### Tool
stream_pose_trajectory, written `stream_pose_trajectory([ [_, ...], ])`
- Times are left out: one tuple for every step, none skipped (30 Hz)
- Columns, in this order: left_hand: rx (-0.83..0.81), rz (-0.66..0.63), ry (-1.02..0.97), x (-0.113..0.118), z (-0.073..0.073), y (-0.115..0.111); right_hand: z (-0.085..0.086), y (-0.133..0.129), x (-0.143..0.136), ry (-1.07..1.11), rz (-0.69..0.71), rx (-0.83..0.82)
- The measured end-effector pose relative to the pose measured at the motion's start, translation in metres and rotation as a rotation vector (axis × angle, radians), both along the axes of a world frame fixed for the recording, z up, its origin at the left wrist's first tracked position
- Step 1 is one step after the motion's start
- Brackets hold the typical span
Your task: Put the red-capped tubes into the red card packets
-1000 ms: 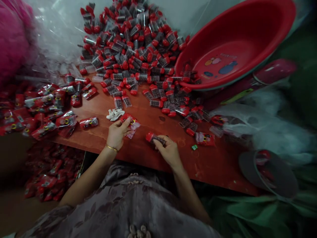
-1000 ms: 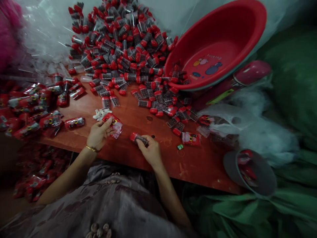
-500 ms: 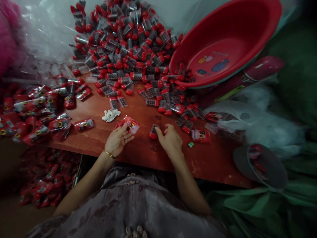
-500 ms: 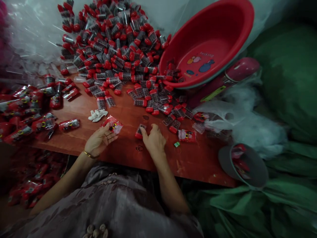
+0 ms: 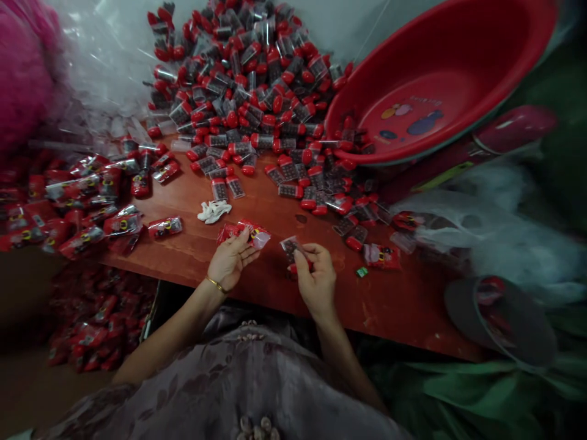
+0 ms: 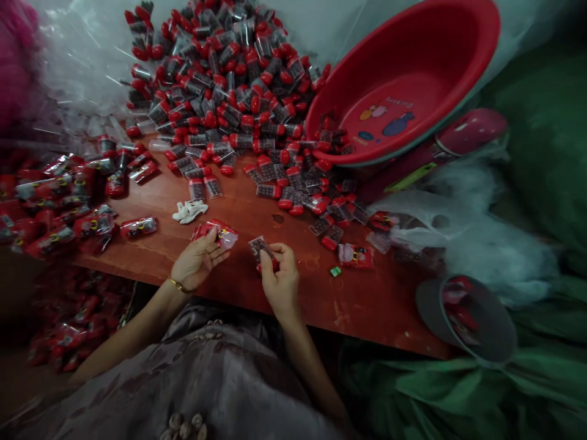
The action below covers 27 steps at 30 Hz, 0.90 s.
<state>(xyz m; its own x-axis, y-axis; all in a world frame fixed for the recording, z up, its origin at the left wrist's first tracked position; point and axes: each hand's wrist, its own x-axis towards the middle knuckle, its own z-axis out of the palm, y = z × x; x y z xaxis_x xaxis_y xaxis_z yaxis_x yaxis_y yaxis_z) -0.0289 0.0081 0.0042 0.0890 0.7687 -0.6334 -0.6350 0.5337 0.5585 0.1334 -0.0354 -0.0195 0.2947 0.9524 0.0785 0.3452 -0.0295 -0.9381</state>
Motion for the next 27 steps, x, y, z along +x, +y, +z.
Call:
stream_pose_trajectory([
  [0.004, 0.001, 0.003, 0.002, 0.0, -0.001, 0.003, -0.003, -0.002, 0.064, -0.006, 0.018],
  [0.008, 0.005, 0.008, 0.003, 0.0, -0.001, 0.005, -0.005, -0.005, 0.106, -0.008, 0.026],
  [0.017, 0.01, 0.013, 0.005, -0.001, -0.002, 0.006, -0.006, -0.009, 0.131, -0.006, 0.027],
  [0.025, 0.015, 0.017, 0.007, -0.001, -0.003, 0.006, -0.007, -0.012, 0.145, -0.005, 0.024],
  [0.031, 0.023, 0.022, 0.009, -0.002, -0.004, 0.006, -0.008, -0.015, 0.151, -0.007, 0.018],
  [0.033, 0.034, 0.028, 0.01, -0.003, -0.005, 0.005, -0.008, -0.018, 0.155, -0.009, 0.012],
  [0.036, 0.048, 0.034, 0.012, -0.003, -0.006, 0.004, -0.008, -0.021, 0.159, -0.009, 0.004],
  [0.039, 0.064, 0.041, 0.012, -0.004, -0.007, 0.003, -0.007, -0.023, 0.17, -0.003, -0.007],
  [0.045, 0.081, 0.052, 0.013, -0.004, -0.007, 0.003, -0.008, -0.024, 0.192, 0.01, -0.023],
  [0.057, 0.095, 0.065, 0.013, -0.005, -0.008, 0.003, -0.008, -0.025, 0.222, 0.03, -0.044],
  [0.075, 0.107, 0.082, 0.014, -0.005, -0.008, 0.004, -0.008, -0.026, 0.258, 0.052, -0.066],
  [0.099, 0.113, 0.101, 0.014, -0.004, -0.009, 0.005, -0.008, -0.026, 0.295, 0.071, -0.086],
  [0.125, 0.118, 0.123, 0.014, -0.003, -0.009, 0.006, -0.007, -0.025, 0.327, 0.086, -0.102],
  [0.154, 0.118, 0.145, 0.014, -0.002, -0.009, 0.007, -0.007, -0.025, 0.352, 0.097, -0.113],
  [0.184, 0.114, 0.164, 0.015, -0.001, -0.01, 0.008, -0.006, -0.024, 0.37, 0.106, -0.118],
  [0.208, 0.107, 0.179, 0.015, -0.001, -0.01, 0.009, -0.004, -0.023, 0.383, 0.114, -0.121],
  [0.224, 0.096, 0.191, 0.016, 0.0, -0.011, 0.009, -0.003, -0.023, 0.392, 0.123, -0.124],
  [0.231, 0.082, 0.199, 0.017, 0.0, -0.011, 0.009, -0.001, -0.023, 0.401, 0.13, -0.123],
  [0.233, 0.064, 0.201, 0.018, 0.0, -0.011, 0.009, 0.001, -0.023, 0.41, 0.138, -0.117],
  [0.233, 0.042, 0.198, 0.019, -0.001, -0.011, 0.008, 0.003, -0.023, 0.415, 0.145, -0.109],
  [0.232, 0.022, 0.188, 0.019, -0.002, -0.011, 0.008, 0.005, -0.024, 0.417, 0.153, -0.098],
  [0.228, 0.009, 0.171, 0.02, -0.002, -0.011, 0.008, 0.006, -0.025, 0.42, 0.167, -0.087],
  [0.219, 0.003, 0.149, 0.019, -0.002, -0.01, 0.007, 0.006, -0.026, 0.427, 0.193, -0.079],
  [0.201, 0.005, 0.125, 0.018, -0.002, -0.008, 0.007, 0.006, -0.026, 0.442, 0.231, -0.075],
  [0.178, 0.013, 0.103, 0.017, -0.001, -0.006, 0.006, 0.006, -0.025, 0.46, 0.274, -0.069],
  [0.153, 0.024, 0.083, 0.015, 0.0, -0.005, 0.005, 0.005, -0.024, 0.474, 0.315, -0.06],
  [0.13, 0.026, 0.067, 0.013, 0.001, -0.003, 0.003, 0.004, -0.023, 0.479, 0.347, -0.051],
])
